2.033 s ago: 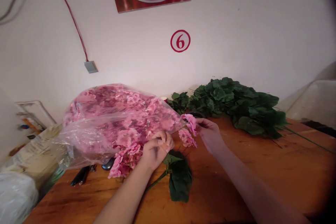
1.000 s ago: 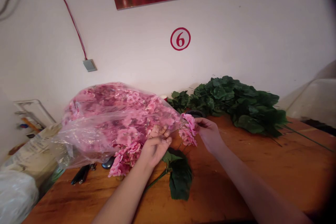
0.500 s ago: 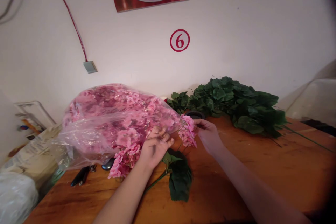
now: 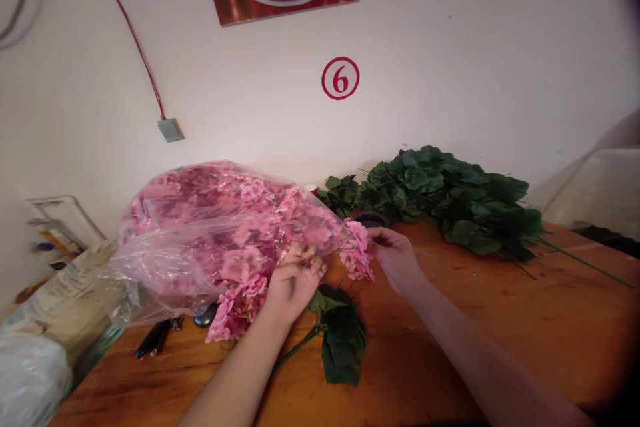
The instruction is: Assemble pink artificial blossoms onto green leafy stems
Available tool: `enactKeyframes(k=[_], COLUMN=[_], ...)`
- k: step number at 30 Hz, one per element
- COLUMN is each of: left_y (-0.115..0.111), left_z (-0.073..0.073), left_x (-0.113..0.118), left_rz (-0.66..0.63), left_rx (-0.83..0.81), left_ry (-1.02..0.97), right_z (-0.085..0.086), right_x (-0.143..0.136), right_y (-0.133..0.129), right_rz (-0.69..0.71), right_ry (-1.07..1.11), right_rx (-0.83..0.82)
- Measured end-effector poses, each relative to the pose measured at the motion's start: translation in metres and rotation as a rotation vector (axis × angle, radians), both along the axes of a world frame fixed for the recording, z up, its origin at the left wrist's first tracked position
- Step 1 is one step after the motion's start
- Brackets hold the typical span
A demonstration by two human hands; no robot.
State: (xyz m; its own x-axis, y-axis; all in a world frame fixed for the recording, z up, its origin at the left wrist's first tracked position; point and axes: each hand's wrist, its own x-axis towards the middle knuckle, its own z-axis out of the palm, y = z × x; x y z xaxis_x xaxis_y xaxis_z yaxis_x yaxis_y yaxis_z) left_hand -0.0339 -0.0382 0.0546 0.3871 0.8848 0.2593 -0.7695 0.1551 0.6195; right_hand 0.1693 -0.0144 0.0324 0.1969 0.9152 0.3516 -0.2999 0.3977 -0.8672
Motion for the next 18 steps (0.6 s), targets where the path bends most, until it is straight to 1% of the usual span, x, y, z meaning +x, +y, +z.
enactKeyframes(k=[4, 11, 18], left_y=[-0.0016, -0.0009, -0.0026], left_z=[0.0018, -0.0005, -0.0008], left_x=[0.0005, 0.0008, 0.0019], left_rz=[0.005, -0.023, -0.003], left_rx=[-0.006, 0.008, 0.013], left_ry=[0.001, -0.036, 0.006], right_z=[0.0007, 0.0028, 0.0047], right_x=[0.0, -0.0007, -0.0009], right_y=[-0.0011, -0.0032, -0.005], right_rz=[-0.006, 0.0, -0.003], right_ry=[-0.007, -0.01, -0.021], right_rx=[0.002, -0.009, -0.002])
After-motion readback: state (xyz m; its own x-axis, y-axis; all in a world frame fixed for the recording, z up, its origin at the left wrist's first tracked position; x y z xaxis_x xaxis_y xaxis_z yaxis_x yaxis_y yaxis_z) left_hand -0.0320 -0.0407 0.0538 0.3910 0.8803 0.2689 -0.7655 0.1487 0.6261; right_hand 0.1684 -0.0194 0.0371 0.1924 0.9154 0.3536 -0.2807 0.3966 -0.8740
